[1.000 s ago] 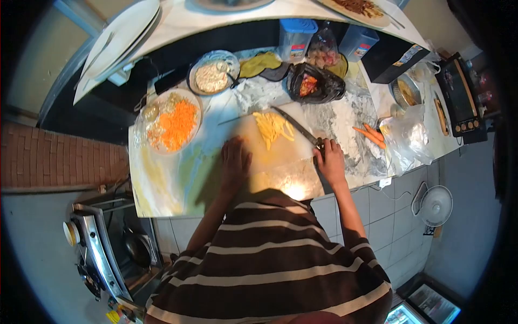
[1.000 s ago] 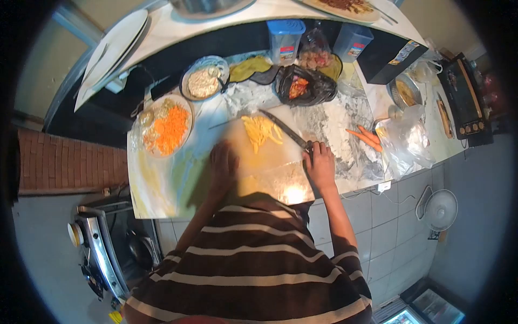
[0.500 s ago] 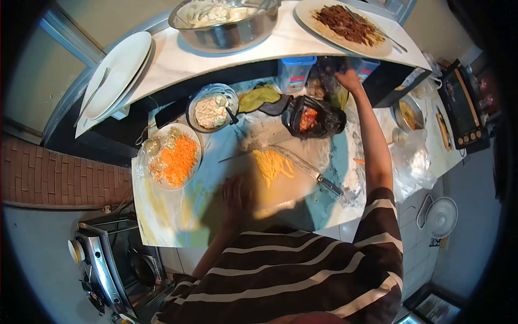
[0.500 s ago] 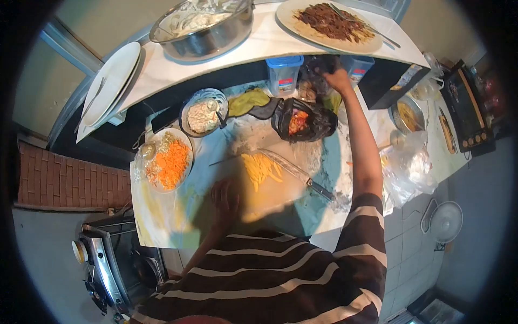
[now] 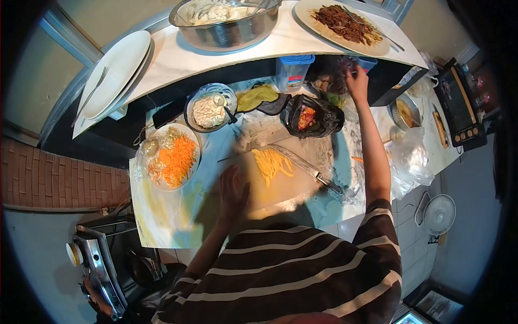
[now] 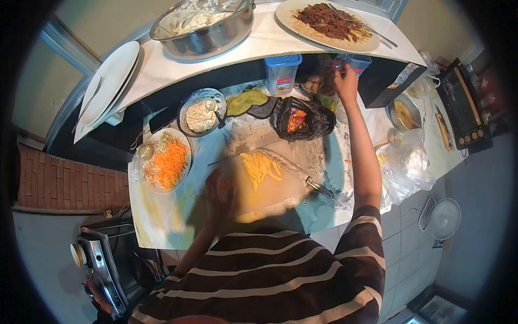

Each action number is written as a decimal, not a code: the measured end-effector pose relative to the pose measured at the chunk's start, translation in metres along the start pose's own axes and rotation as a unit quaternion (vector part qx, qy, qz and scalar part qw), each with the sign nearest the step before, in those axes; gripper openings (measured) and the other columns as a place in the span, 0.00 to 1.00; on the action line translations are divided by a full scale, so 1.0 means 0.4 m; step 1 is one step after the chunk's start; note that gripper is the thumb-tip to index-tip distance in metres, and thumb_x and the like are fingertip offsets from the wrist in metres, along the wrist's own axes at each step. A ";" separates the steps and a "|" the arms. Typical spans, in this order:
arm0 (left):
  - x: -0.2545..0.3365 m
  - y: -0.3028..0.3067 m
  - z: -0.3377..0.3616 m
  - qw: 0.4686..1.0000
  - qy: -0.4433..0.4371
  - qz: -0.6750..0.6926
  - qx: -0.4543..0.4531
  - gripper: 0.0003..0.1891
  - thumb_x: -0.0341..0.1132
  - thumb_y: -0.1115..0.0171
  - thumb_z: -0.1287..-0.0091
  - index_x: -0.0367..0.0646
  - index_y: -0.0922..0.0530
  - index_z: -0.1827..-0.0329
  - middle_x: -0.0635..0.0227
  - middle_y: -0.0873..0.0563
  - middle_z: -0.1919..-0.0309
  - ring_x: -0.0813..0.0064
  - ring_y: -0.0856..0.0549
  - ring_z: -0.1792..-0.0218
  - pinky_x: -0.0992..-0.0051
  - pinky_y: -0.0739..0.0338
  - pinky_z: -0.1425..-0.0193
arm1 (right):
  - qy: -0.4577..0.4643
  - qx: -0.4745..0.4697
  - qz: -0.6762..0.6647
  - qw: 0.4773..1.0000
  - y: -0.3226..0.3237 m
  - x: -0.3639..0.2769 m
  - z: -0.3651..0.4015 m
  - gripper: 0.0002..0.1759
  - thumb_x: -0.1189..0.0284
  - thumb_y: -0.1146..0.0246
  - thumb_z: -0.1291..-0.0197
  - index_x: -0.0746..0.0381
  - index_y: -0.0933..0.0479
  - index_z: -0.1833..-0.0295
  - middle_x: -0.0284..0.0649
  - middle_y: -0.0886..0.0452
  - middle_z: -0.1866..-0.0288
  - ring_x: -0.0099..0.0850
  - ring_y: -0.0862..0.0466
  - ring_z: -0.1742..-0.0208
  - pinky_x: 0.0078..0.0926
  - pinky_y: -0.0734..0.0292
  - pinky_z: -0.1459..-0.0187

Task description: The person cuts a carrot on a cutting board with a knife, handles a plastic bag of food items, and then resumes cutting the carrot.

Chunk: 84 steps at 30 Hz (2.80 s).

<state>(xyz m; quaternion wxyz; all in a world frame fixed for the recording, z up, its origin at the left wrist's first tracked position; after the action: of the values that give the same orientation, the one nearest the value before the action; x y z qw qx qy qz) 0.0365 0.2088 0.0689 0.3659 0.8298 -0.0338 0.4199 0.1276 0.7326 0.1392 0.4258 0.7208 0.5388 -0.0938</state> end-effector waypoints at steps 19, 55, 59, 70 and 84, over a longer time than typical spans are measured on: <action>0.237 -0.409 -0.386 0.769 0.141 0.538 -0.316 0.42 0.43 0.30 0.34 0.42 0.46 0.23 0.62 0.28 0.32 0.73 0.27 0.33 0.71 0.29 0.35 | -0.066 -0.249 -0.383 0.887 0.190 -0.397 0.276 0.16 0.65 0.36 0.32 0.60 0.31 0.47 0.31 0.25 0.56 0.19 0.26 0.51 0.22 0.29 0.50; 0.345 0.010 -0.493 0.902 -0.034 0.419 -0.095 0.05 0.30 0.38 0.28 0.38 0.19 0.57 0.73 0.14 0.65 0.86 0.17 0.62 0.82 0.22 0.55 | -0.089 -0.270 -0.476 0.832 0.148 -0.479 0.297 0.12 0.69 0.42 0.29 0.66 0.17 0.55 0.29 0.16 0.64 0.14 0.20 0.61 0.14 0.27 0.60; 0.335 -0.040 -0.490 0.815 0.002 0.560 -0.146 0.10 0.33 0.38 0.28 0.40 0.21 0.47 0.70 0.14 0.57 0.82 0.17 0.55 0.81 0.23 0.49 | -0.179 -0.214 -0.559 0.781 0.130 -0.532 0.298 0.16 0.64 0.44 0.27 0.64 0.22 0.44 0.25 0.18 0.64 0.13 0.24 0.68 0.12 0.31 0.68; 0.321 -0.033 -0.465 0.888 0.009 0.428 -0.166 0.09 0.30 0.35 0.32 0.39 0.18 0.51 0.70 0.13 0.60 0.83 0.17 0.58 0.78 0.22 0.50 | -0.091 -0.370 -0.375 0.845 0.094 -0.531 0.340 0.25 0.65 0.30 0.38 0.62 0.24 0.38 0.35 0.15 0.52 0.21 0.18 0.53 0.21 0.23 0.53; 0.345 -0.034 -0.400 0.887 0.023 0.374 -0.268 0.16 0.31 0.40 0.28 0.37 0.25 0.40 0.64 0.17 0.47 0.76 0.18 0.49 0.74 0.23 0.44 | -0.123 -0.304 -0.554 0.765 0.116 -0.529 0.342 0.21 0.82 0.34 0.43 0.64 0.23 0.42 0.38 0.18 0.47 0.23 0.18 0.55 0.21 0.23 0.55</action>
<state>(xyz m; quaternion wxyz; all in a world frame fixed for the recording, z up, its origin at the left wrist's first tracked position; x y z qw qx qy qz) 0.0227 0.3552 0.2214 0.3905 0.6161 -0.4448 0.5198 0.1265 0.4847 0.2042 0.5590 0.1116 0.7881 -0.2324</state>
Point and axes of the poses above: each hand's wrist, its own z-axis away from the middle knuckle, its own y-axis out of the back of the hand, x = y × z, the point moved 10 cm from there along -z, towards the middle knuckle
